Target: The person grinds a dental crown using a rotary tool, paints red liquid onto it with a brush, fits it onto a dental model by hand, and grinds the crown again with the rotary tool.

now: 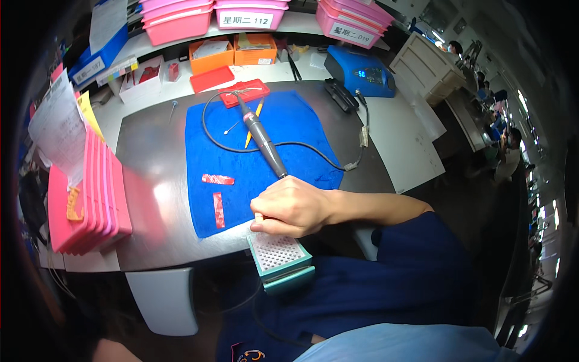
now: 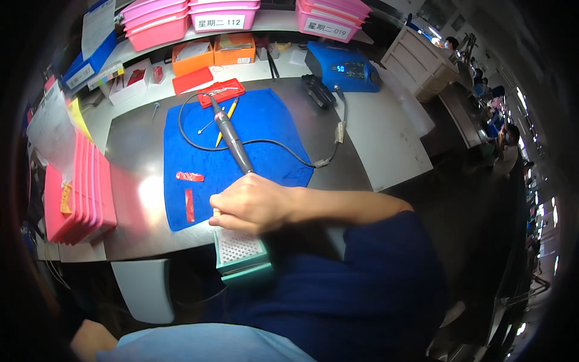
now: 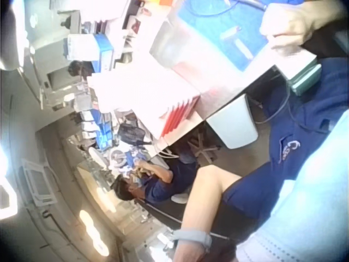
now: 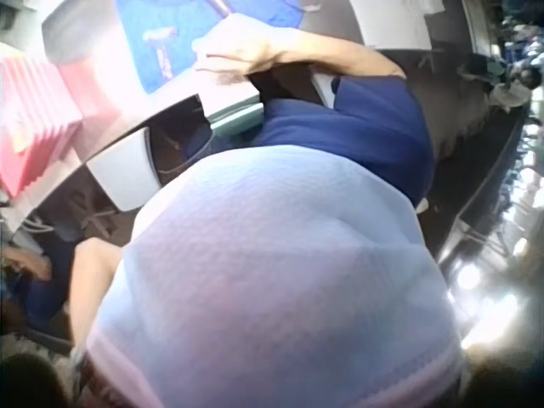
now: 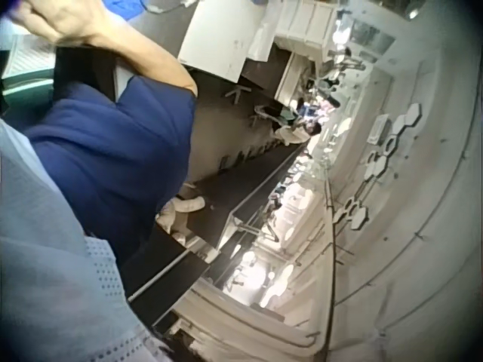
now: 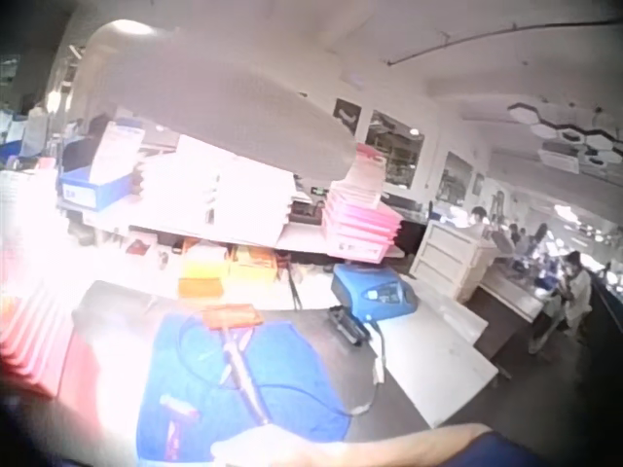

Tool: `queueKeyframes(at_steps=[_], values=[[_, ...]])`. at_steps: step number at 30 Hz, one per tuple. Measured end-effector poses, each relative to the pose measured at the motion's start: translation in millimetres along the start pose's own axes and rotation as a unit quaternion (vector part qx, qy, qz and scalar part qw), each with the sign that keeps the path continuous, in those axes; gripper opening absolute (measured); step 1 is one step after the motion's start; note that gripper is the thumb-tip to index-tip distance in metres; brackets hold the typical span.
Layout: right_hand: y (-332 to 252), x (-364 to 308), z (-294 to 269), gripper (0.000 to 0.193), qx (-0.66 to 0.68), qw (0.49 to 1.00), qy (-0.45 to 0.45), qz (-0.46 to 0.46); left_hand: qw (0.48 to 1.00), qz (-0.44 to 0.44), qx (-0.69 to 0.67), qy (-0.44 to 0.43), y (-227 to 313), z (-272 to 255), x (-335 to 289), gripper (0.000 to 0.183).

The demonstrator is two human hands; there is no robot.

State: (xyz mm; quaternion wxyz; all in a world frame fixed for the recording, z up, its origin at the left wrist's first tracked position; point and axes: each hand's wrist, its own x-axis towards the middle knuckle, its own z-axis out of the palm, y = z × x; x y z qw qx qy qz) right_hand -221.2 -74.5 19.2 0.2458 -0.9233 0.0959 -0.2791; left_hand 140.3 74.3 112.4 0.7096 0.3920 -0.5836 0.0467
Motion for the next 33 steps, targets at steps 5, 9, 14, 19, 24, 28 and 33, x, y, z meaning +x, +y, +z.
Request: queueKeyframes(at_steps=[5, 9, 14, 19, 24, 28, 33], values=[[-2, 4, 9, 0.018, -0.008, 1.000, -0.020, -0.016, 0.969, -0.130, 0.165, -0.132, -56, 38, -51, 0.021], [-15, 0, 12, 0.023, -0.019, 0.999, -0.027, -0.012, 0.954, -0.165, 0.194, -0.156, -55, 43, -68, 0.022], [-14, -1, 15, 0.025, 0.009, 0.999, -0.034, 0.012, 0.950, -0.180, 0.206, -0.150, -56, 45, -75, 0.022], [-3, 0, -9, 0.021, 0.035, 0.999, 0.005, 0.024, 0.948, -0.179, 0.221, -0.146, -60, 53, -70, 0.023], [0, -3, -7, 0.019, -0.047, 0.998, -0.016, -0.043, 0.953, -0.164, 0.212, -0.140, -64, 39, -68, 0.024], [-14, -6, -4, 0.024, 0.106, 0.992, -0.017, 0.067, 0.943, -0.187, 0.238, -0.137, -57, 33, -77, 0.024], [-6, -5, 4, 0.026, 0.045, 0.998, -0.014, 0.043, 0.946, -0.183, 0.229, -0.137, -58, 29, -81, 0.025]])
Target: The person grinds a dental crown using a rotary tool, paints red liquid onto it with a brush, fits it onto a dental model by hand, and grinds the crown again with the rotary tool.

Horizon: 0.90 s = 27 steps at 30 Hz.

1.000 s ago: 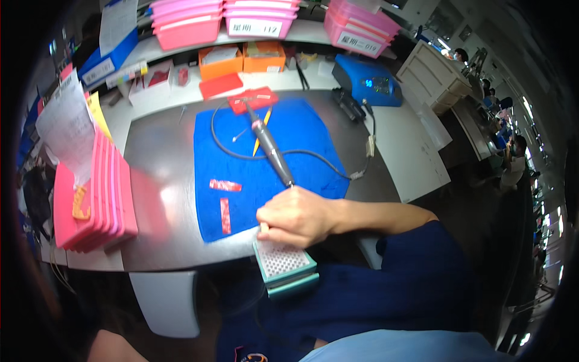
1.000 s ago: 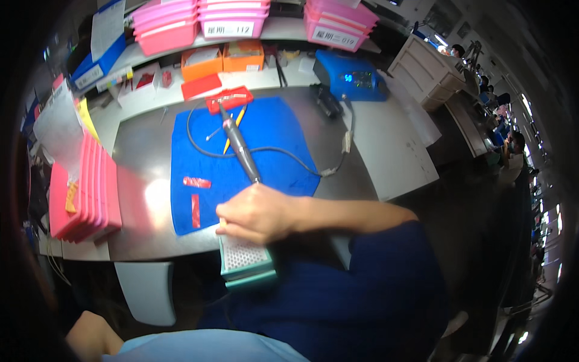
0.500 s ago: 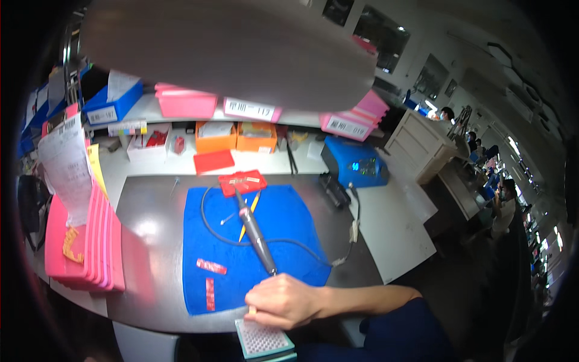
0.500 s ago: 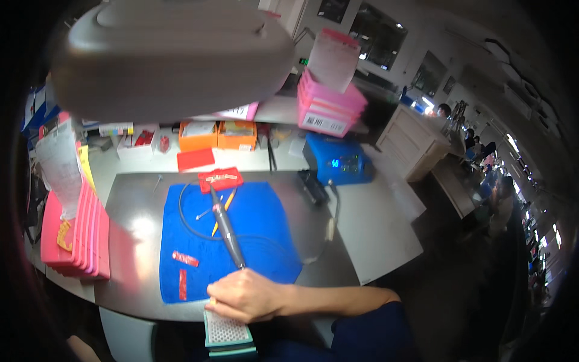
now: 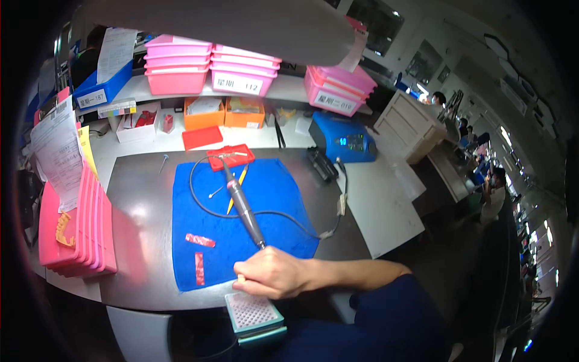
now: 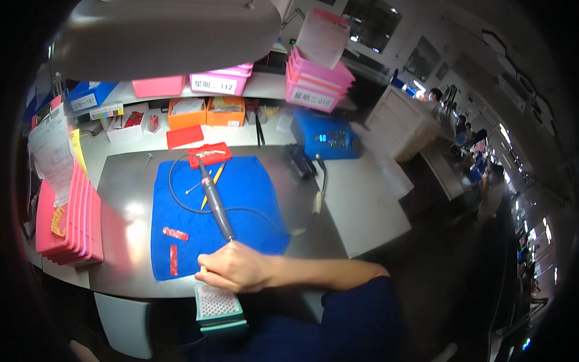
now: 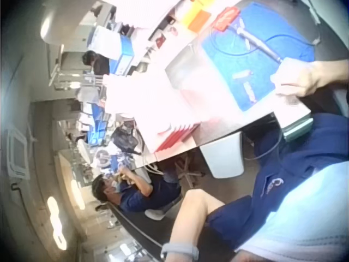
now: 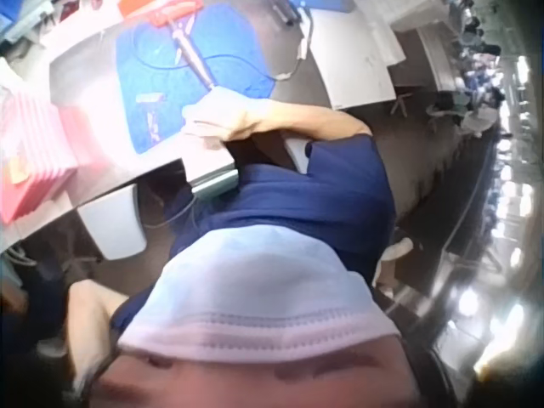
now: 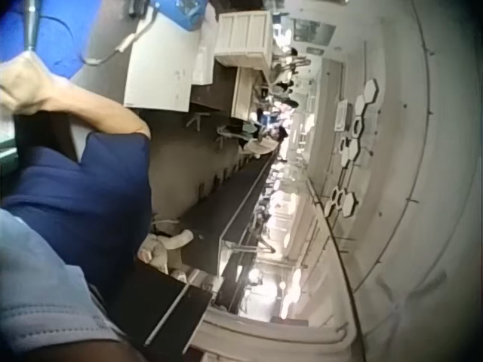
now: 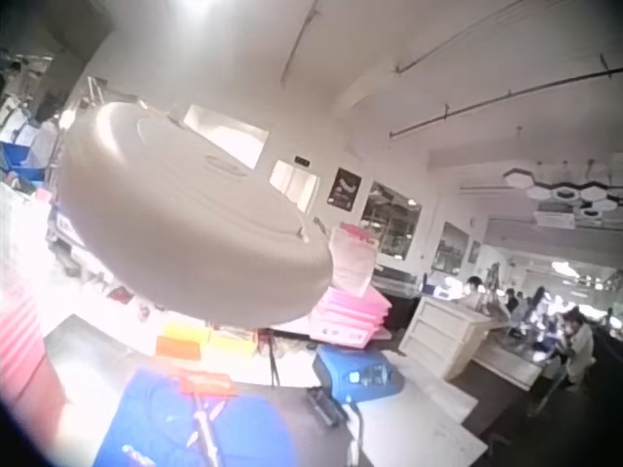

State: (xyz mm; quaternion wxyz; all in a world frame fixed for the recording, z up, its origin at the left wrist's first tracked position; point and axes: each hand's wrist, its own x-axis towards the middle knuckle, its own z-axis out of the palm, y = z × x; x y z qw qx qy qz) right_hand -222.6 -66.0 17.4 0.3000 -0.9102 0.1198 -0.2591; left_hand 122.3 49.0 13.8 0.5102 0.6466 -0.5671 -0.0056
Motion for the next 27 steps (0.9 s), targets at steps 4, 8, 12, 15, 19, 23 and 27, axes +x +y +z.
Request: queueKeyframes(at_steps=[4, 8, 12, 15, 19, 23, 27], values=[[0, 2, 3, 0.027, -0.035, 0.999, -0.014, -0.022, 1.000, 0.001, 0.002, -0.001, 0, -4, 1, 0.025], [-6, 4, 13, 0.025, -0.019, 0.999, 0.007, -0.048, 1.000, -0.011, 0.015, 0.004, -5, -8, -5, 0.025], [-4, 9, -3, 0.025, -0.026, 0.996, 0.036, -0.076, 0.999, -0.021, 0.029, 0.010, -7, -15, -7, 0.026], [3, 16, -19, 0.023, -0.076, 0.992, 0.052, -0.089, 0.999, -0.008, 0.034, 0.028, -9, -24, -8, 0.026], [7, 38, -33, 0.018, -0.188, 0.964, 0.038, -0.182, 0.990, 0.063, 0.031, 0.125, 3, -55, -13, 0.027], [12, 49, -37, 0.023, -0.142, 0.984, 0.006, -0.106, 0.966, 0.193, -0.036, 0.166, 59, -67, -23, 0.027], [15, 48, -24, 0.018, -0.082, 0.996, 0.018, -0.036, 0.974, 0.127, -0.159, -0.097, 84, 17, -16, 0.028]])
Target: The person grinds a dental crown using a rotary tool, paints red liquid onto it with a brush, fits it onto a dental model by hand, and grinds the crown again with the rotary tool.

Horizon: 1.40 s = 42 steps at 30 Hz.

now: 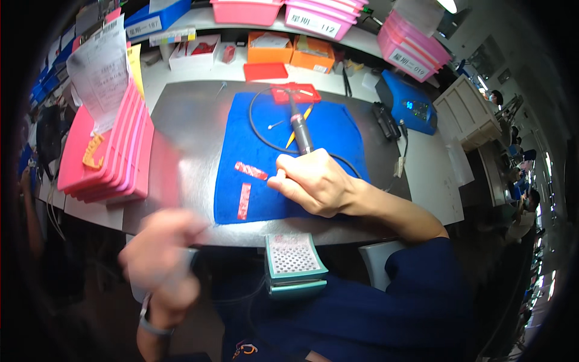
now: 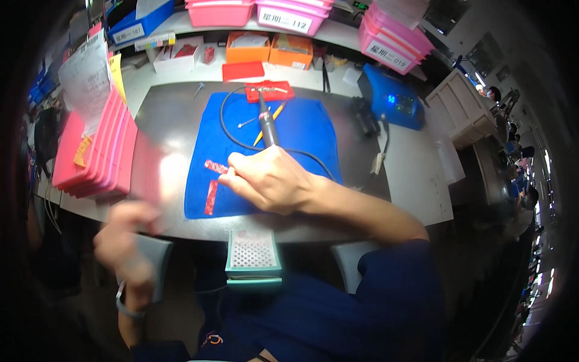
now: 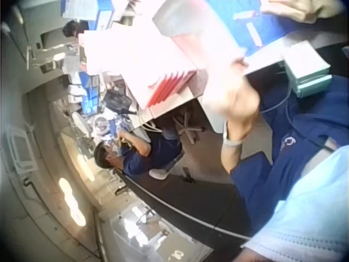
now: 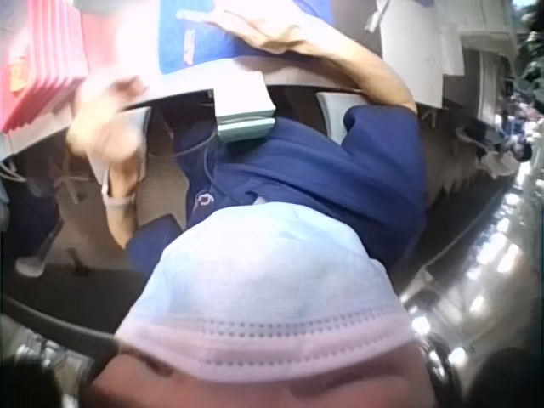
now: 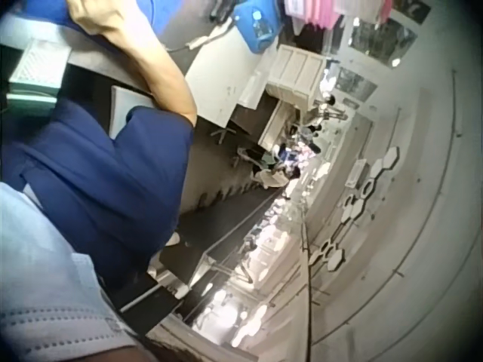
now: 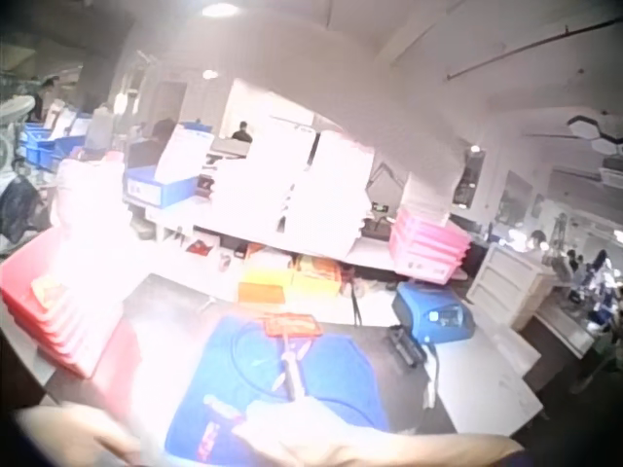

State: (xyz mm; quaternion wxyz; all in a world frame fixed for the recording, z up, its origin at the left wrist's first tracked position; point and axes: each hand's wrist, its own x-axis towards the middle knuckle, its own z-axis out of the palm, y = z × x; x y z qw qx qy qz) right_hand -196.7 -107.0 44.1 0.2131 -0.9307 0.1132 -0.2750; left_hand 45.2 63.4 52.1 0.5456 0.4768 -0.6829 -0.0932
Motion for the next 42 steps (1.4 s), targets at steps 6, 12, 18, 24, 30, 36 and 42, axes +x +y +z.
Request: queueKeyframes(at_steps=[6, 12, 18, 24, 30, 36, 42], values=[[-2, -12, 8, 0.015, -0.035, 0.999, -0.025, 0.032, 0.975, -0.118, -0.123, -0.145, -34, 102, 21, 0.040], [6, -40, 11, 0.017, -0.004, 0.997, 0.007, 0.079, 0.928, -0.137, -0.256, -0.232, -38, 115, 30, 0.055], [4, -40, 13, 0.018, -0.037, 0.998, 0.000, 0.045, 0.927, -0.157, -0.280, -0.196, -41, 116, 20, 0.050], [4, -37, 13, 0.020, -0.057, 0.998, -0.006, 0.027, 0.909, -0.197, -0.314, -0.190, -41, 115, 17, 0.048], [5, -38, 25, 0.020, -0.096, 0.994, 0.037, 0.043, 0.906, -0.217, -0.313, -0.185, -40, 110, 19, 0.047], [4, -35, 22, 0.020, -0.162, 0.985, 0.051, 0.015, 0.911, -0.245, -0.321, -0.089, -35, 111, 14, 0.030], [0, -35, 21, 0.022, -0.161, 0.985, 0.050, 0.022, 0.923, -0.232, -0.287, -0.112, -34, 105, 15, 0.017]])
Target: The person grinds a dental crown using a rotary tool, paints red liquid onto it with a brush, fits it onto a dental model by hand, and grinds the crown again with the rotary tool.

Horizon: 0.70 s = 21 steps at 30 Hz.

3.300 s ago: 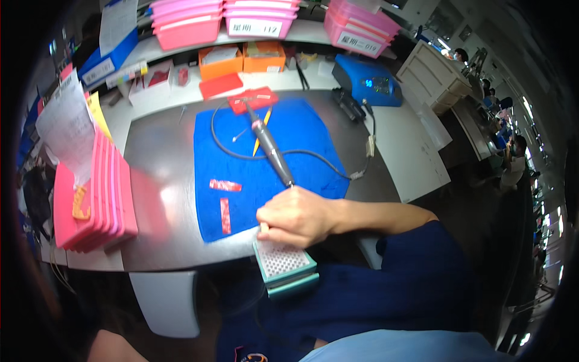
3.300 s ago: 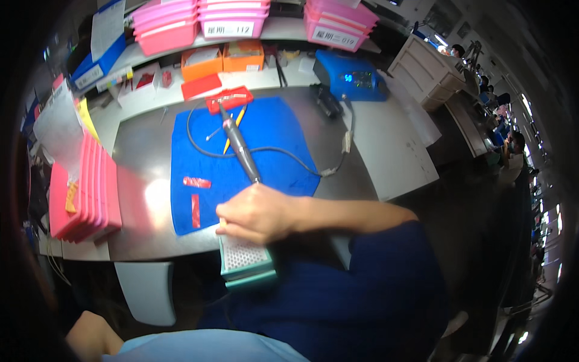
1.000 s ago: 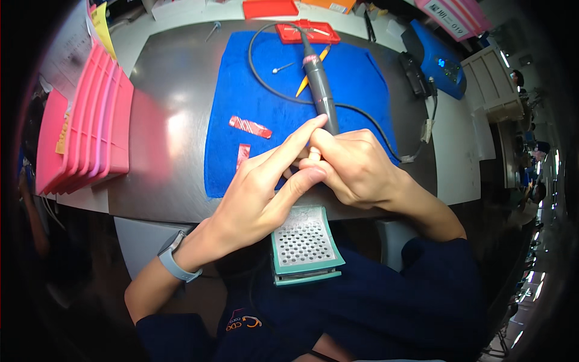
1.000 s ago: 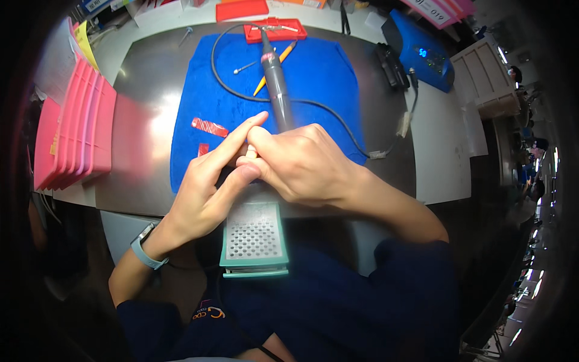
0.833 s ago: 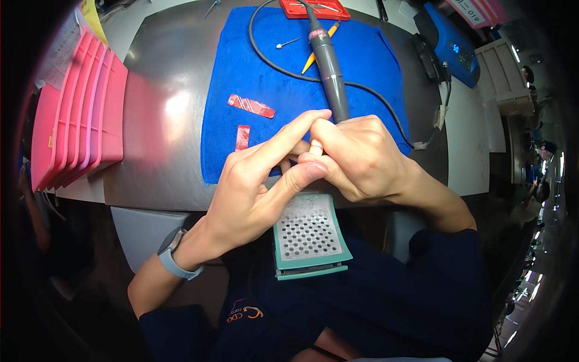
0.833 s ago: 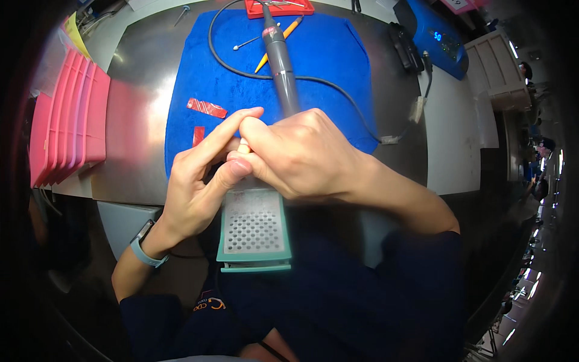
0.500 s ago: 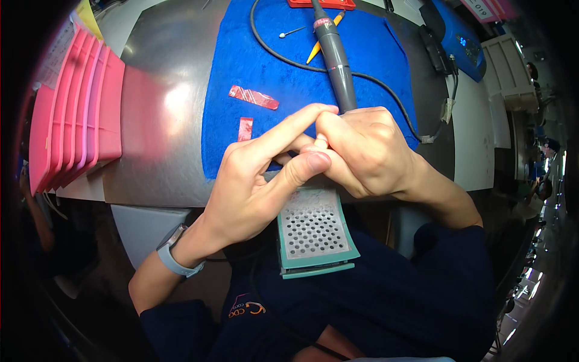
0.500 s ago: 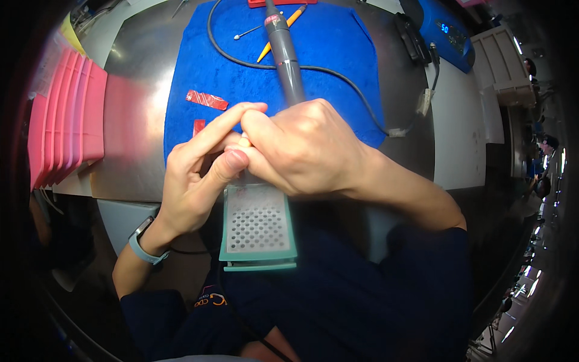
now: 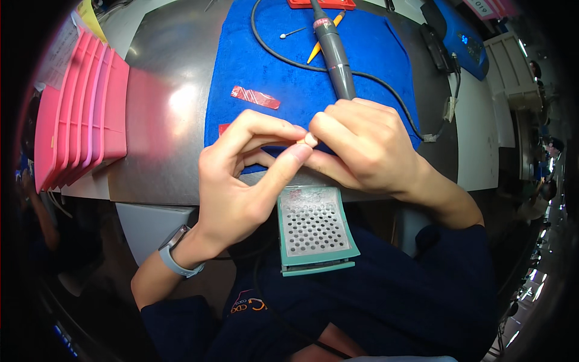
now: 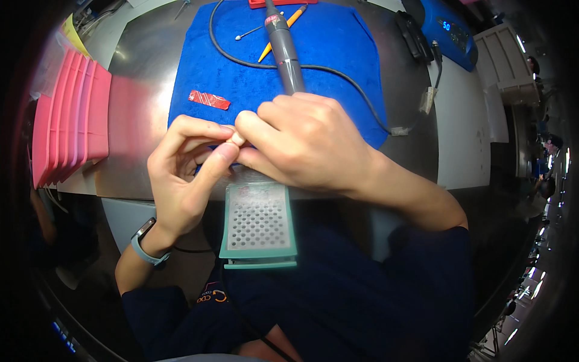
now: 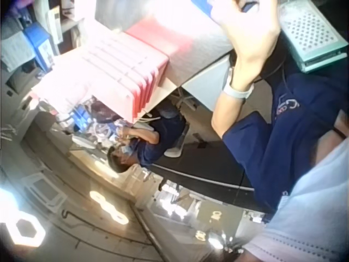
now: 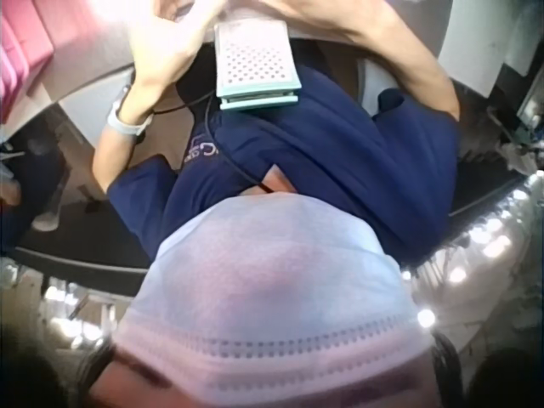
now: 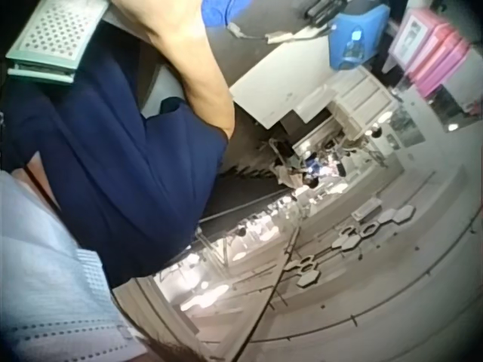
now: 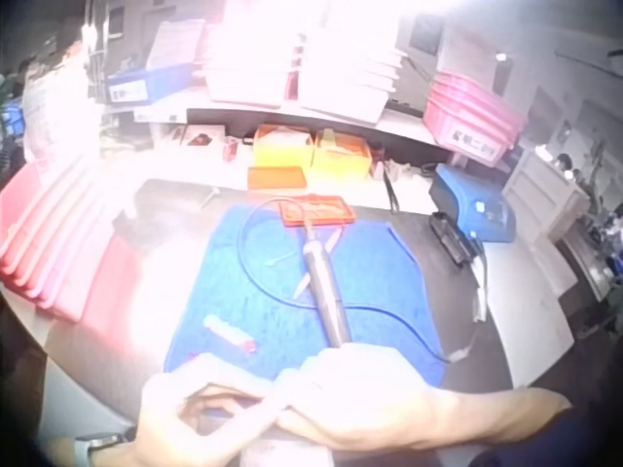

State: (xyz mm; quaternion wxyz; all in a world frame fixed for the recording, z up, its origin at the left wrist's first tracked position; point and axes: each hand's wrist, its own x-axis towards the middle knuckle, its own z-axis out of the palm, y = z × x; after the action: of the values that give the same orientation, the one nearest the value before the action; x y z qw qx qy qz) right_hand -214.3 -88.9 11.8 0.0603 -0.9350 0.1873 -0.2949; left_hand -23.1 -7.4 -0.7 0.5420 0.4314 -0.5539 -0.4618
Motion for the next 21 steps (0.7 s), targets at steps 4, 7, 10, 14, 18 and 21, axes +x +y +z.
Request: queueKeyframes(at_steps=[4, 7, 10, 14, 18, 21], values=[[-4, 2, -3, 0.023, 0.115, 0.991, 0.060, 0.037, 0.998, -0.019, -0.047, 0.032, 1, -3, 2, 0.013], [1, 2, -7, 0.025, 0.220, 0.971, 0.083, 0.039, 1.000, -0.009, -0.026, 0.010, -2, -6, 2, 0.012], [-1, 2, -8, 0.019, 0.252, 0.963, 0.066, 0.069, 1.000, 0.015, 0.009, 0.002, -4, -5, 1, 0.011], [3, 0, -7, 0.018, 0.269, 0.958, 0.075, 0.072, 0.998, 0.038, 0.055, -0.014, -6, -6, 3, 0.010], [1, -1, -8, 0.016, 0.260, 0.959, 0.085, 0.071, 0.997, 0.052, 0.057, 0.024, -6, -1, 0, 0.011], [2, 0, -6, 0.017, 0.250, 0.962, 0.087, 0.060, 0.998, 0.028, 0.038, 0.028, -6, 0, 0, 0.011]])
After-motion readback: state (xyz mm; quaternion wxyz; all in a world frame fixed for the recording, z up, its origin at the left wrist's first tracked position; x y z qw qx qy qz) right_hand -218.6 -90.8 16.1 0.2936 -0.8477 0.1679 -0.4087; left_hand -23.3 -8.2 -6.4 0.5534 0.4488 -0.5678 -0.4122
